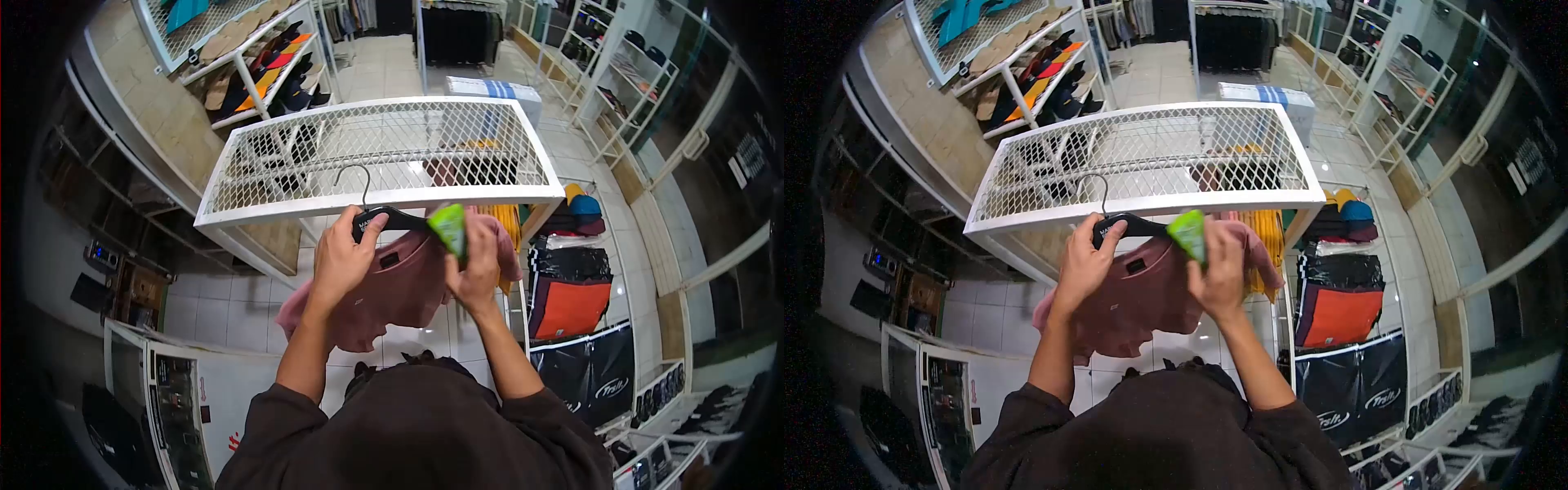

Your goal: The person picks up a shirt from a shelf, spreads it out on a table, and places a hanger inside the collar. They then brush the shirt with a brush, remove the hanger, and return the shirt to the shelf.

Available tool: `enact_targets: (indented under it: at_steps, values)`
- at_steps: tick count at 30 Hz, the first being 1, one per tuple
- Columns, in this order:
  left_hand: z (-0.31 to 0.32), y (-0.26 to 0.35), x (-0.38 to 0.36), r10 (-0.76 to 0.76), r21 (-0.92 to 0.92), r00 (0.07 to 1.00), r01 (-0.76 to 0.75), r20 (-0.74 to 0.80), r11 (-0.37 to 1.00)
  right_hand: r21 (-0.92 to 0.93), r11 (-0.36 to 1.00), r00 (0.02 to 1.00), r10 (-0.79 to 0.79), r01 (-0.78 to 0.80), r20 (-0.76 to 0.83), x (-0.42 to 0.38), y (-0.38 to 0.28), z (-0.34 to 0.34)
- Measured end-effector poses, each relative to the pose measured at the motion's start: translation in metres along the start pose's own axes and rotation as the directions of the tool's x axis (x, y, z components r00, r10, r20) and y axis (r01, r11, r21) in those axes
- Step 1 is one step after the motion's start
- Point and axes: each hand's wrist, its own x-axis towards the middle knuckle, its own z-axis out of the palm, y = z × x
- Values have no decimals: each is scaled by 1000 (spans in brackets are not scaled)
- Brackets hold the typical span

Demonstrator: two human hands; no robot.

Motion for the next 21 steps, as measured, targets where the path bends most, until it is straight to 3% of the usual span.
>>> enact_targets:
  at_steps: [1,4,6,7,10,11,13,14,15,17,18,19,21]
  values:
    - [0,-3,1,12,-9,1000,-12,10,1000,-128,992,995,-16,3,-101,0,15,-3]
    - [-7,-18,0,-36,-52,999,38,37,998,-101,910,870,345,-402,-351,-20,59,-6]
    - [-16,-27,0,-19,-68,999,21,38,997,-61,848,774,449,-527,-447,-29,54,-15]
    - [-20,-32,4,-11,-76,999,14,36,997,-84,889,798,358,-450,-485,-24,32,-19]
    - [-32,-46,2,3,-138,998,6,63,990,71,959,888,281,-274,-365,-19,-36,-3]
    - [-35,-50,2,13,-145,997,-2,74,989,-40,994,957,90,-105,-276,-18,-53,2]
    - [-46,-57,3,39,-154,989,-17,143,988,-136,990,989,13,-34,-150,-21,-77,23]
    - [-56,-59,2,39,-134,989,-21,139,991,-261,965,982,-57,7,-183,-20,-70,30]
    - [-61,-70,4,48,-136,989,-29,138,990,-242,970,959,-51,-19,-280,-19,-56,37]
    - [-65,-101,6,55,-258,997,-39,55,965,-166,891,840,316,-422,-440,-25,-44,47]
    - [-72,-110,6,71,-227,997,-64,24,972,-191,851,800,352,-490,-485,-26,-43,46]
    - [-79,-116,4,88,-194,996,-88,-5,977,-197,854,785,321,-482,-529,-32,-47,44]
    - [-95,-120,1,18,-220,995,5,99,975,-144,916,813,250,-375,-526,-37,-74,48]
